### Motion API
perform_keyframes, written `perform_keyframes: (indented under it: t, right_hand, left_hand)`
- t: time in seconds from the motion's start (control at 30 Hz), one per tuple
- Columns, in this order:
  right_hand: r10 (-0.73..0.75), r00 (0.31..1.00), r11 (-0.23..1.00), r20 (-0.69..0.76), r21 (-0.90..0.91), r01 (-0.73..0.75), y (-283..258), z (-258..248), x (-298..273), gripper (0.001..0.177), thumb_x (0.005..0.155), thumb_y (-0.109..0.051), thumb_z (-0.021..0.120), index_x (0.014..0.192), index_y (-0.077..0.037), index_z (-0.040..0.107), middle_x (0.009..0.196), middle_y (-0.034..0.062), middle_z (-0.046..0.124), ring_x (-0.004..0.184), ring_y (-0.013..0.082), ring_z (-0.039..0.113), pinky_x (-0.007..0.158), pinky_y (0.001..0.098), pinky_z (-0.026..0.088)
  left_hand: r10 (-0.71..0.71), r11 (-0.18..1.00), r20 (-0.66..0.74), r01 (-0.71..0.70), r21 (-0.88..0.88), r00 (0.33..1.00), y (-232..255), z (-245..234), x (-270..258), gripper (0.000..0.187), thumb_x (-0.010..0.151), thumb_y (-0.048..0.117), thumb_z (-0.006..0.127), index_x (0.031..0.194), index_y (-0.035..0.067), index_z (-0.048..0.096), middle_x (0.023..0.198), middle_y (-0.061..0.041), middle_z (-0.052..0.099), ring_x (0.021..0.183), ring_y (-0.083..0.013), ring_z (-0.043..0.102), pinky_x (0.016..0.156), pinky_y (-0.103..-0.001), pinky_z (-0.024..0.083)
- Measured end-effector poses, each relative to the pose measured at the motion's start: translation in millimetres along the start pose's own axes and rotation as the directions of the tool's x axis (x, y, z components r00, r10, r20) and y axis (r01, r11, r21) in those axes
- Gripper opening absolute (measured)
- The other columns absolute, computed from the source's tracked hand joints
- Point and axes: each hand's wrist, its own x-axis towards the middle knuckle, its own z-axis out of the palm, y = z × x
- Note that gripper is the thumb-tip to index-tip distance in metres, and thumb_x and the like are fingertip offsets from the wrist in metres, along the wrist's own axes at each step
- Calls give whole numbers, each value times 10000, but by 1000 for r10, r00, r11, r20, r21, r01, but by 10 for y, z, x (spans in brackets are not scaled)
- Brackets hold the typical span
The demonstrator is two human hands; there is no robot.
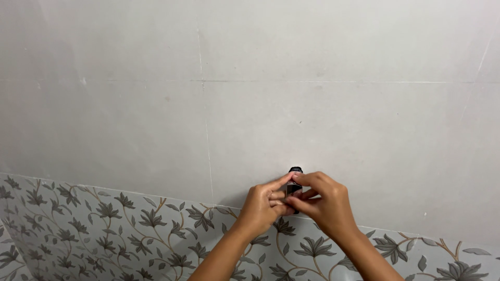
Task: The person is wrapping teflon tape around faucet threads and installing plumbing fixtures onto a bathroom wall.
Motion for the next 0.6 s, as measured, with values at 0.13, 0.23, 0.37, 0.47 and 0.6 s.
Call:
perform_keyframes:
  t: [0.13,0.23,0.37,0.47,0.6]
  right_hand:
    - [180,983,982,23,-55,-178,13,-24,94,248,783,-166,825,983,-25,790,915,88,785,712,170,792,614,296,635]
    - [298,950,952,96,48,-304,116,-88,38,216,847,-178,771,1023,-58,806,961,82,808,761,159,800,658,295,634]
    - [298,947,931,116,185,-315,236,-91,-107,307,914,-189,687,1192,-105,784,1122,109,820,1000,226,749,829,366,602]
    - [201,979,979,13,21,-202,245,43,-119,354,943,-196,648,1278,-123,738,1211,139,765,1122,293,706,924,405,558]
    - [190,979,979,-75,-55,-195,76,139,-261,376,948,-210,628,1307,-120,699,1293,160,702,1185,315,684,964,397,541]
  left_hand:
    - [67,991,-81,-57,119,994,101,67,7,693,822,-45,727,1474,111,550,943,-115,784,809,-91,718,741,-265,593]
    - [53,981,-159,-21,194,986,199,130,-15,643,814,43,805,1422,107,606,802,-127,779,675,-95,682,648,-288,583]
    - [66,988,-260,-27,153,963,89,231,1,534,873,142,769,1387,95,628,813,-85,771,646,-108,674,586,-338,617]
    - [147,925,-328,-13,379,933,120,402,-58,459,964,149,660,1405,44,587,878,-110,766,734,-233,716,632,-392,609]
    - [367,799,-354,-97,594,860,-187,429,-152,393,1014,107,593,1383,-28,575,1025,-203,731,873,-354,738,721,-431,587]
